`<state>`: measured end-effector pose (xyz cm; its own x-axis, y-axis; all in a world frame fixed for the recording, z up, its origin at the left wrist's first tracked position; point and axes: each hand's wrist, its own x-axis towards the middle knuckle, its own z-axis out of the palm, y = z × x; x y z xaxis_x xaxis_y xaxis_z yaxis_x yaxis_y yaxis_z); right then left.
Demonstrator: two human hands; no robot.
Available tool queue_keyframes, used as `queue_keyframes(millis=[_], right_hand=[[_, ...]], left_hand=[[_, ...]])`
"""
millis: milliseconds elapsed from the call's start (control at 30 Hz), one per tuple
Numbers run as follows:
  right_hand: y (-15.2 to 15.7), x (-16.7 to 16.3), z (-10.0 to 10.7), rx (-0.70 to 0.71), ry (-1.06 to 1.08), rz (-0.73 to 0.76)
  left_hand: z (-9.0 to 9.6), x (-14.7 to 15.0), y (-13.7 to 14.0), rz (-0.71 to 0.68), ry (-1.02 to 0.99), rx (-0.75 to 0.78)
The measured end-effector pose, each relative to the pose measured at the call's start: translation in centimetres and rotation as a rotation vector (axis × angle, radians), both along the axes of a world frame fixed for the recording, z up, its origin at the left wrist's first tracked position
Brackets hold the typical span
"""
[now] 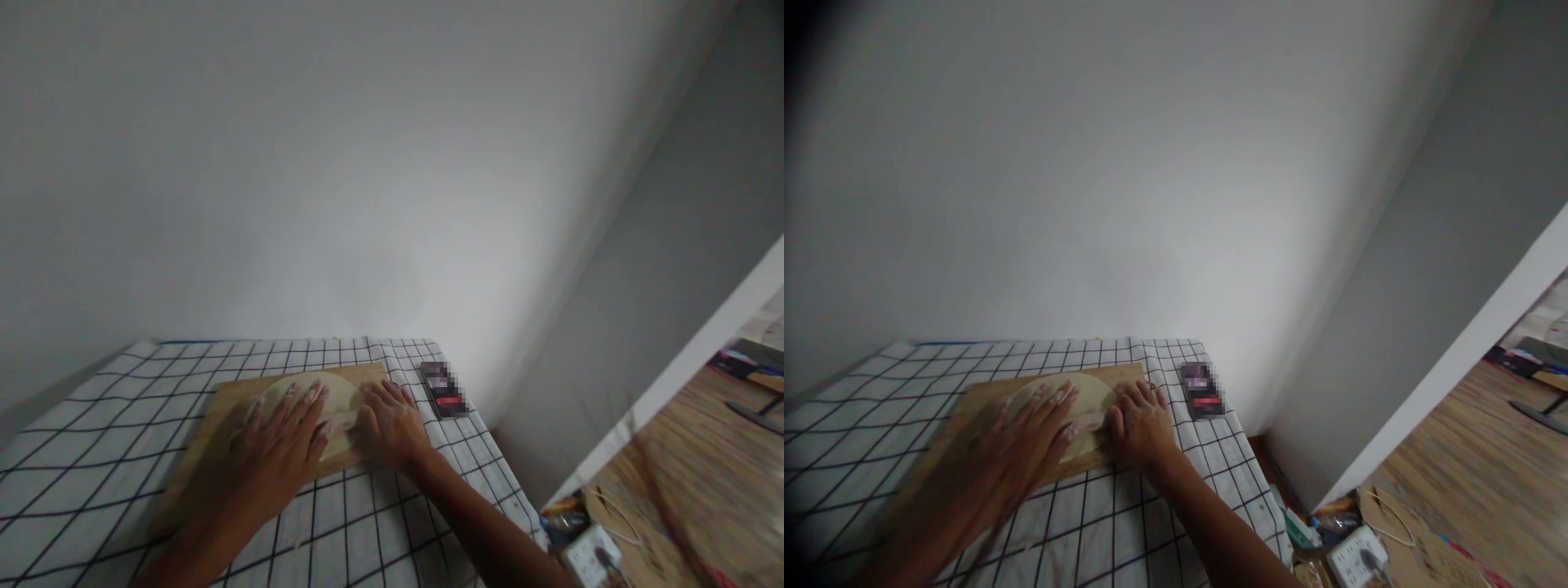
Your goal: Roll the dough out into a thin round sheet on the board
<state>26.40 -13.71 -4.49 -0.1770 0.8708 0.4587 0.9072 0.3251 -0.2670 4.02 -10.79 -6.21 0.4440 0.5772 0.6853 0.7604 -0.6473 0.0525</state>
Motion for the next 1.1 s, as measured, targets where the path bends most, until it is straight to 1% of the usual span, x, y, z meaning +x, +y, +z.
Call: queue_keyframes(millis=[67,167,333,433,567,667,767,833,867,933,1000,1067,1100], right_hand=[[-1.5,-0.3,-0.5,0.014,0.024,-0.002],[-3.1,-0.6,-1.0,0.028,0.042,0.013],[-4.0,-1.0,-1.4,0.068,0.051,0.049],[-3.7,-1.2,-1.4,0.083,0.028,0.045],[-2.9,-1.8,-1.4,0.092,0.021,-0.011],[-2.6,-2.0,-1.2,0.11,-0.01,0.005],[-2.3,-1.7,-1.0,0.104,-0.08,0.062],[-1.8,-1.0,-0.7,0.07,-0.089,0.063],[-1.3,-0.5,-0.4,0.042,-0.067,0.039],[0.1,0.5,0.7,-0.017,0.041,-0.045],[2.2,1.4,2.0,-0.063,0.218,-0.095],[4.6,1.9,3.2,-0.094,0.433,-0.056],[5.8,1.9,3.5,-0.095,0.539,-0.033]], left_hand=[[-1.0,-0.4,-0.4,-0.002,0.053,0.049],[-2.2,-1.2,-0.9,-0.027,0.134,0.073],[-3.4,-2.0,-1.5,-0.014,0.143,0.118],[-3.4,-2.1,-1.9,-0.016,0.169,0.108],[-2.8,-2.4,-2.4,-0.012,0.22,0.058],[-2.4,-3.0,-2.7,-0.029,0.244,-0.031],[-1.1,-4.3,-2.7,-0.049,0.213,-0.179],[0.7,-5.4,-2.4,-0.025,0.13,-0.27],[1.8,-5.9,-2.1,-0.002,0.065,-0.296],[4.1,-6.7,-1.4,0.035,-0.066,-0.323],[6.1,-6.8,-0.1,0.032,-0.145,-0.34],[7.1,-6.3,2.0,-0.008,-0.12,-0.383],[7.1,-6.0,3.2,-0.023,-0.085,-0.408]])
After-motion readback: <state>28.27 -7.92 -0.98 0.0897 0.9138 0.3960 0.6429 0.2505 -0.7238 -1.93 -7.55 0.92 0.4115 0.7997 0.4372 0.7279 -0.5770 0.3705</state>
